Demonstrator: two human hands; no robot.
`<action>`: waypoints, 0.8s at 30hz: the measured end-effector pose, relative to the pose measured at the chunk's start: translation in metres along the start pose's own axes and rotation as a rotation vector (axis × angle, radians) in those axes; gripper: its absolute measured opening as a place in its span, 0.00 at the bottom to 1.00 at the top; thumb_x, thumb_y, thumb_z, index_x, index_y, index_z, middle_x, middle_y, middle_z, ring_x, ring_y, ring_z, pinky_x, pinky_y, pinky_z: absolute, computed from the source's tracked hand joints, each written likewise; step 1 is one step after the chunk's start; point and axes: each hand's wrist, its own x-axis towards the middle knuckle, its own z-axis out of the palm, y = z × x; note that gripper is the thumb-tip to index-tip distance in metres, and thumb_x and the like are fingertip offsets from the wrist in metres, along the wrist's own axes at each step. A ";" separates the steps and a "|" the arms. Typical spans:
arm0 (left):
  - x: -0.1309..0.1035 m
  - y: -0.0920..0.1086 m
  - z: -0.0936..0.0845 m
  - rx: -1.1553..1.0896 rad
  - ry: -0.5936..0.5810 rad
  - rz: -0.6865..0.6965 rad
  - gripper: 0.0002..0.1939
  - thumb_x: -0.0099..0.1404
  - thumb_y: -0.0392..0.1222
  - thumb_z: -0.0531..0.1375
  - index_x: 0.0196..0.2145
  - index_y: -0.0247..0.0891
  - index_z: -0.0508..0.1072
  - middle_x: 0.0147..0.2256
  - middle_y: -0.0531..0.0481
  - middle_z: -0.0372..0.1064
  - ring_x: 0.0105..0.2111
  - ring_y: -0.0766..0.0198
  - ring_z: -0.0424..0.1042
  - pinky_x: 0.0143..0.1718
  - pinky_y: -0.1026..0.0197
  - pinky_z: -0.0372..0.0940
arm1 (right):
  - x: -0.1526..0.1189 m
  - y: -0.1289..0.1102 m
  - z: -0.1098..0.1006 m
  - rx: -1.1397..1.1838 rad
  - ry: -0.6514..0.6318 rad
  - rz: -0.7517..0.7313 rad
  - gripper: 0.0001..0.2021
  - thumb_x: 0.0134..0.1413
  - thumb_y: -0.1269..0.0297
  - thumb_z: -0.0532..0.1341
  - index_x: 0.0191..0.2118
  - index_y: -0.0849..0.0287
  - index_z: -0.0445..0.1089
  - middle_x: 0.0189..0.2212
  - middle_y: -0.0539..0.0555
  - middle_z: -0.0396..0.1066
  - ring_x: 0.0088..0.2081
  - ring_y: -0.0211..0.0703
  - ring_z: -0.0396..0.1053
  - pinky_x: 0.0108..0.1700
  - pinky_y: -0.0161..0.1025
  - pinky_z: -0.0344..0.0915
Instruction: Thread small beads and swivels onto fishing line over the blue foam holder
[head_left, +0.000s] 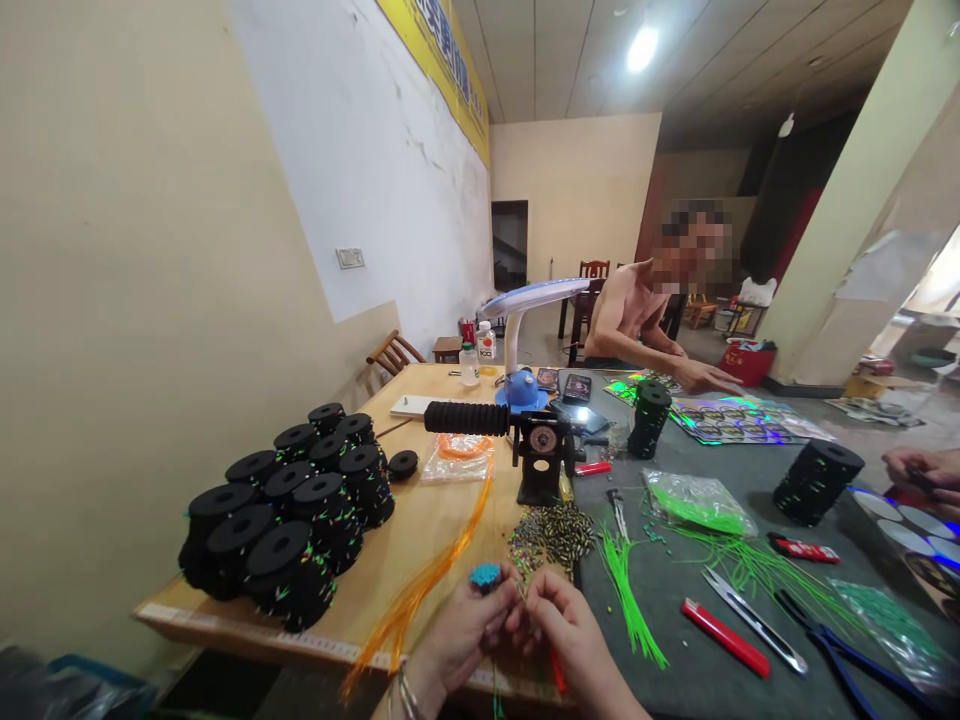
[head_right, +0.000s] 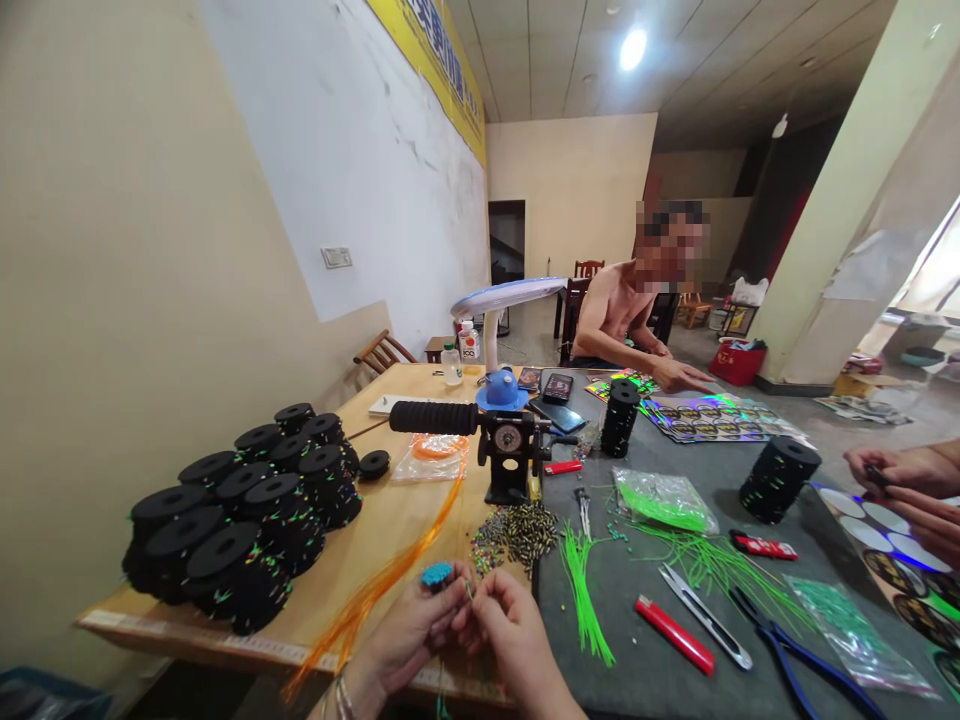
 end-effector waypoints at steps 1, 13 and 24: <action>-0.001 0.001 0.001 0.003 -0.007 0.002 0.21 0.51 0.52 0.70 0.29 0.35 0.68 0.16 0.58 0.61 0.15 0.74 0.57 0.18 0.68 0.43 | 0.000 0.000 0.000 0.001 0.000 0.006 0.25 0.38 0.41 0.68 0.24 0.58 0.61 0.19 0.51 0.74 0.19 0.35 0.67 0.22 0.30 0.59; -0.003 0.007 0.009 -0.001 -0.023 0.013 0.22 0.49 0.52 0.71 0.28 0.36 0.67 0.15 0.58 0.62 0.15 0.73 0.60 0.18 0.69 0.49 | -0.001 0.000 -0.001 -0.001 -0.015 0.004 0.24 0.41 0.43 0.68 0.24 0.59 0.61 0.20 0.51 0.74 0.19 0.33 0.67 0.22 0.29 0.59; -0.002 0.005 0.009 0.023 -0.032 0.046 0.22 0.49 0.53 0.71 0.29 0.36 0.67 0.15 0.58 0.62 0.14 0.72 0.59 0.18 0.69 0.48 | 0.000 -0.004 0.000 0.014 0.007 0.034 0.23 0.39 0.45 0.69 0.23 0.58 0.61 0.18 0.51 0.74 0.18 0.34 0.67 0.21 0.30 0.59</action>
